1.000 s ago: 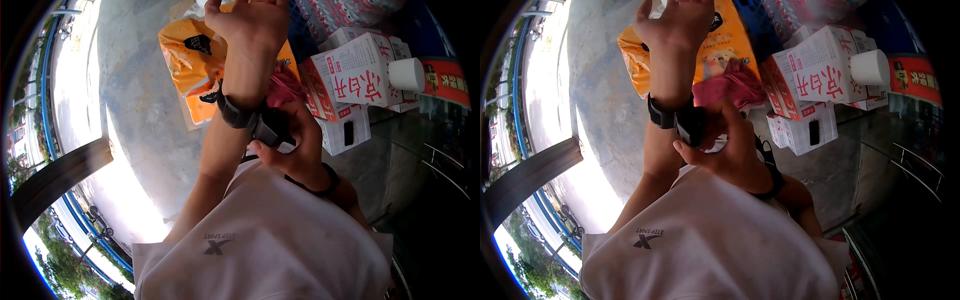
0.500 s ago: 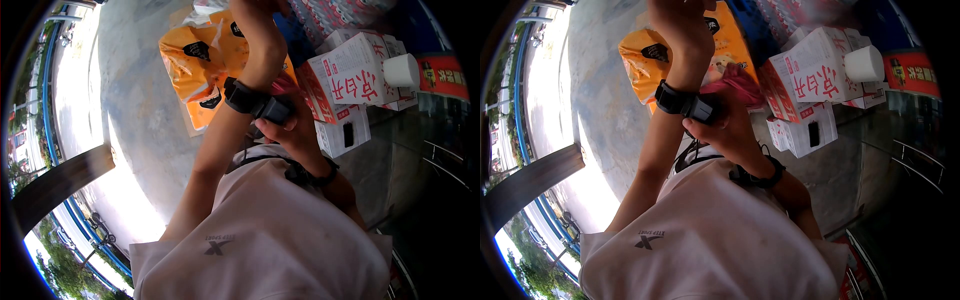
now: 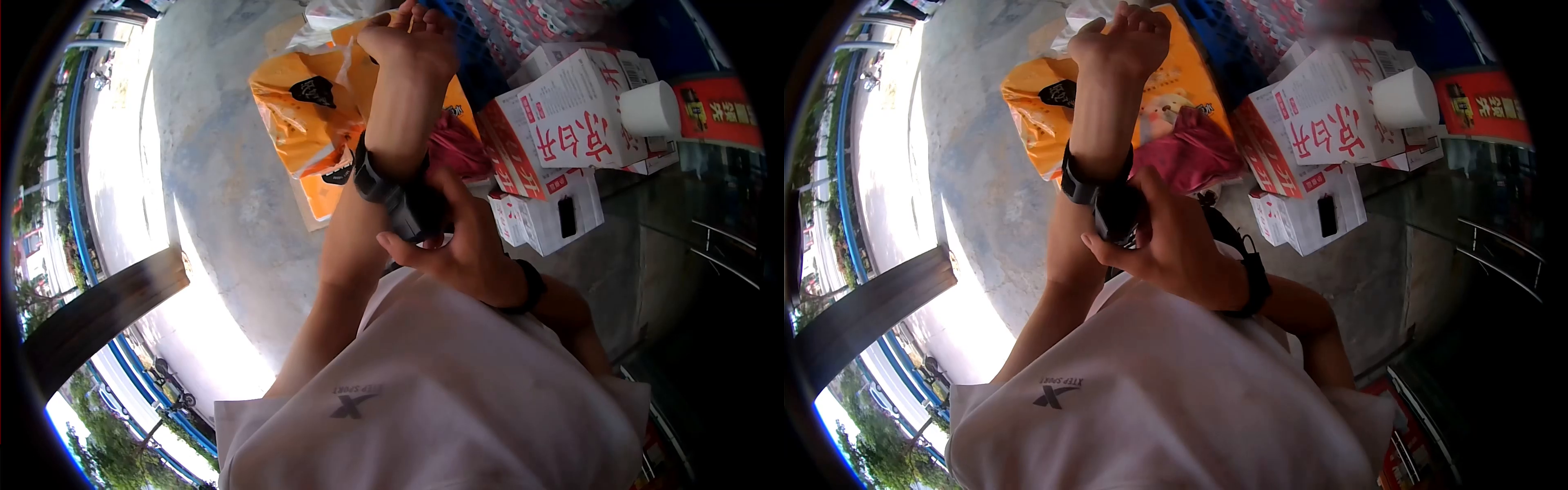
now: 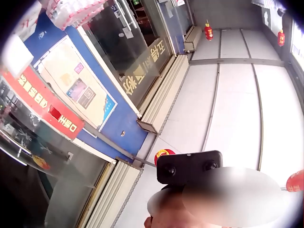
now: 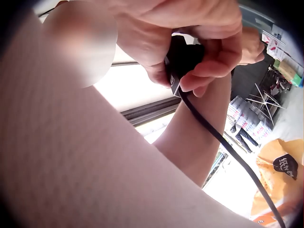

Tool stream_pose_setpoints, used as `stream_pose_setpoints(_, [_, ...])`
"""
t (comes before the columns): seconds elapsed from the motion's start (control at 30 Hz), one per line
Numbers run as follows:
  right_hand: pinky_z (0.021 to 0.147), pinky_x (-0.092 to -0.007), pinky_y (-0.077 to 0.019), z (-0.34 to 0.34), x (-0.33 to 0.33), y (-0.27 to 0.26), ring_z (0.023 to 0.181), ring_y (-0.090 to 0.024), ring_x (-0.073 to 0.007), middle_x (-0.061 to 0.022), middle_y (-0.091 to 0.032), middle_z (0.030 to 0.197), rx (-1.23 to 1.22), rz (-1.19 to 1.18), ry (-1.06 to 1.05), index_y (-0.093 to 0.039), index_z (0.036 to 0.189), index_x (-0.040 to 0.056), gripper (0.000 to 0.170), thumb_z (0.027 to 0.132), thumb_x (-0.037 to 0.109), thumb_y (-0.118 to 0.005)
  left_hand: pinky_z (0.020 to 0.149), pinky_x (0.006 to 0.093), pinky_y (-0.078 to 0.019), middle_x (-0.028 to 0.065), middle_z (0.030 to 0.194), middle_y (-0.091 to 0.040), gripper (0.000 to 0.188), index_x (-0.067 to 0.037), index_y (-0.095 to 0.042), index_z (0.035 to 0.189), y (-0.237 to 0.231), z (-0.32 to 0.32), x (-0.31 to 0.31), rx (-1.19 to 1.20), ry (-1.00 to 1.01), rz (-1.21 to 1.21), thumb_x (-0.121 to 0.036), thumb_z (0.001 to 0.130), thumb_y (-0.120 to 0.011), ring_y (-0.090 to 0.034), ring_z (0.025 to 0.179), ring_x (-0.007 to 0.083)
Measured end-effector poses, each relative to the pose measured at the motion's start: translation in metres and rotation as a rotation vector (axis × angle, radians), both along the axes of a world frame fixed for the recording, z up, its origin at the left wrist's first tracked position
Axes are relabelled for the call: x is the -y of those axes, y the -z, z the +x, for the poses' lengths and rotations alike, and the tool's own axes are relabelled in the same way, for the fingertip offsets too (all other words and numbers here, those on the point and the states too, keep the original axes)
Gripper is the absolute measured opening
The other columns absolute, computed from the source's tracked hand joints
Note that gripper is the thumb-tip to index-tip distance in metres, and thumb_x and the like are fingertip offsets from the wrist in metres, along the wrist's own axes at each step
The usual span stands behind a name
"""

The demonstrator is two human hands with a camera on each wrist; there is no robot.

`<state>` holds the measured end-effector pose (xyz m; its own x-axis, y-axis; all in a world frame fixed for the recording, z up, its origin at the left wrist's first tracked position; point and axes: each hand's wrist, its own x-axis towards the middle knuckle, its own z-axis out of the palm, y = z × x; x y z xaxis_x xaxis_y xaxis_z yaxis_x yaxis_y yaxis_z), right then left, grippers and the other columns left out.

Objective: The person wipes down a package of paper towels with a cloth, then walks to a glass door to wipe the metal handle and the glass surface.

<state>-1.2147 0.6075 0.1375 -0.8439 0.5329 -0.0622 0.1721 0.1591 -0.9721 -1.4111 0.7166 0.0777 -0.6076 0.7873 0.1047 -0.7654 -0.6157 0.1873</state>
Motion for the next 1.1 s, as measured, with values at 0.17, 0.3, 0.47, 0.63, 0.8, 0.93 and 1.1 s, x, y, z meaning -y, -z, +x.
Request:
stream_pose_setpoints(0.17, [0.052,-0.0246,-0.0483,-0.003,0.002,-0.005,0.055,-0.058,-0.0089,-0.0023,-0.061,0.07,-0.096,0.326,0.053,-0.053,0.096,0.0067,0.051,0.069,0.029,-0.09,0.071,0.0329,-0.0404,0.0075,0.086,-0.054,0.03,-0.005,-0.058,0.1,-0.004,0.005,0.007,-0.004,0.012,0.031,-0.031,0.097,-0.042,-0.049,0.073,0.0206])
stream_pose_setpoints(0.3, [0.052,-0.0236,-0.0484,-0.007,0.005,-0.006,0.055,-0.059,-0.0094,-0.0021,-0.062,0.071,-0.147,0.302,0.059,-0.053,0.097,0.0068,0.054,0.067,0.029,-0.092,0.071,0.0336,-0.0404,0.008,0.085,-0.053,0.032,-0.004,-0.057,0.1,-0.008,0.006,0.01,-0.027,0.029,0.043,-0.031,0.097,-0.042,-0.049,0.074,0.021])
stream_pose_setpoints(0.47, [0.051,-0.0224,-0.0482,-0.004,0.0,-0.016,0.057,-0.059,-0.0063,-0.0008,-0.062,0.07,-0.118,0.21,-0.003,-0.054,0.099,0.0061,0.053,0.068,0.027,-0.092,0.071,0.0345,-0.0405,0.0086,0.085,-0.053,0.033,-0.003,-0.057,0.1,-0.008,0.0,0.014,-0.077,0.027,0.057,-0.032,0.096,-0.04,-0.048,0.074,0.0215])
stream_pose_setpoints(0.63, [0.054,-0.0204,-0.0485,-0.01,-0.023,-0.007,0.061,-0.059,-0.0035,0.0004,-0.063,0.073,-0.201,0.02,0.082,-0.055,0.102,0.005,0.052,0.069,0.023,-0.09,0.071,0.0353,-0.0406,0.0093,0.085,-0.053,0.035,-0.002,-0.057,0.1,-0.029,-0.007,0.026,-0.211,-0.082,0.08,-0.032,0.096,-0.039,-0.047,0.074,0.022])
stream_pose_setpoints(0.8, [0.06,-0.021,-0.0505,-0.003,-0.016,-0.007,0.069,-0.064,-0.0061,-0.002,-0.065,0.083,-0.02,-0.119,-0.035,-0.055,0.106,0.0025,0.055,0.07,0.025,-0.089,0.07,0.0363,-0.039,0.0084,0.083,-0.051,0.033,-0.002,-0.057,0.098,-0.091,0.04,0.028,-0.403,-0.419,-0.227,-0.03,0.096,-0.039,-0.044,0.073,0.0218])
stream_pose_setpoints(0.93, [0.054,-0.0259,-0.0496,-0.001,-0.024,0.0,0.058,-0.061,-0.0101,-0.0022,-0.062,0.07,-0.03,0.063,-0.039,-0.055,0.105,0.0028,0.065,0.067,0.042,-0.09,0.07,0.037,-0.0377,0.0077,0.081,-0.05,0.033,-0.002,-0.057,0.096,-0.099,0.045,0.03,-0.427,-0.452,-0.363,-0.029,0.095,-0.039,-0.042,0.071,0.0216])
stream_pose_setpoints(1.1, [0.086,-0.0308,-0.051,0.006,-0.048,0.0,0.099,-0.065,-0.0195,-0.009,-0.066,0.109,-0.192,0.123,-0.013,-0.059,0.118,0.0024,0.064,0.074,0.04,-0.086,0.069,0.034,-0.0376,0.0061,0.08,-0.05,0.031,-0.002,-0.057,0.095,-0.035,0.007,0.035,0.049,0.051,-0.188,-0.029,0.095,-0.041,-0.042,0.071,0.0205])
